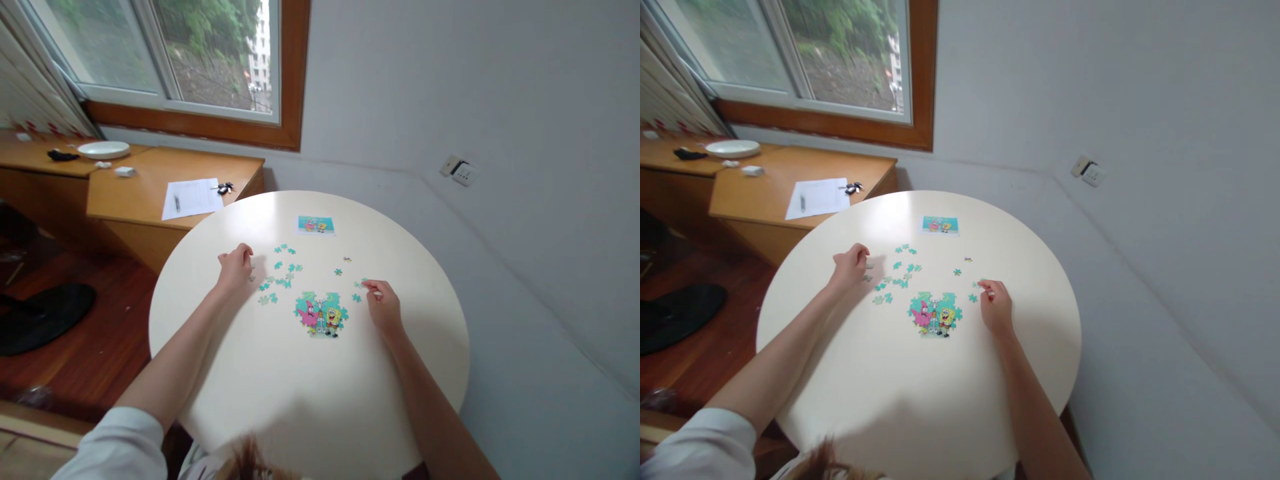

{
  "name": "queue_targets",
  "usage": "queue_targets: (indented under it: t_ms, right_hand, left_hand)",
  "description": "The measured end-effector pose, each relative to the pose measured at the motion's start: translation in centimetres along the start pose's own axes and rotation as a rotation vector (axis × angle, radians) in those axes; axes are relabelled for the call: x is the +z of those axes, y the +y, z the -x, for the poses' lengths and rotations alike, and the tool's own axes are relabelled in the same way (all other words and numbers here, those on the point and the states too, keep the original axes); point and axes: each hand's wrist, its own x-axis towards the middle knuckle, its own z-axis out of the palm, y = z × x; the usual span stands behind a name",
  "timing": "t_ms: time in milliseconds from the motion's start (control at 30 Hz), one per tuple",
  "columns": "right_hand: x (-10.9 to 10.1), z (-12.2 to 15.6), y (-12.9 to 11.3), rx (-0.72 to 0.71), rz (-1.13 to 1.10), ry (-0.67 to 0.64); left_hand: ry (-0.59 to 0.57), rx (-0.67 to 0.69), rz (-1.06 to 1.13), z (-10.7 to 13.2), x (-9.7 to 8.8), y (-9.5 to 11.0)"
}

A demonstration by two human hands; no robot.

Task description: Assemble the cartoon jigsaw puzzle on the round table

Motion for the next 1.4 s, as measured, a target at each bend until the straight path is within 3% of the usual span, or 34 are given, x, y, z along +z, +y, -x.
queue_targets:
  t_ms: [333, 633, 900, 1133, 1400]
  right_hand:
    - [0.3, 0.0, 0.3, 0.005, -0.034, 0.03]
    - [0.5, 0.0, 0.4, -0.001, -0.043, 0.007]
    - [0.6, 0.0, 0.5, 0.011, -0.033, 0.001]
    - [0.5, 0.1, 0.3, 0.012, -0.027, 0.021]
    - [0.5, 0.0, 0.0, 0.014, -0.02, 0.001]
  left_hand:
    - [-0.267, 0.039, -0.11, -6.6, 3.3, 2.7]
    - [-0.296, -0.001, -0.207, -7.0, 5.9, 2.9]
    - [-0.242, -0.012, -0.184, -5.9, 5.5, 3.6]
    - [-0.206, 0.049, 0.028, -4.3, 4.7, 4.8]
    - [-0.367, 0.112, 0.474, 1.3, 3.4, 6.6]
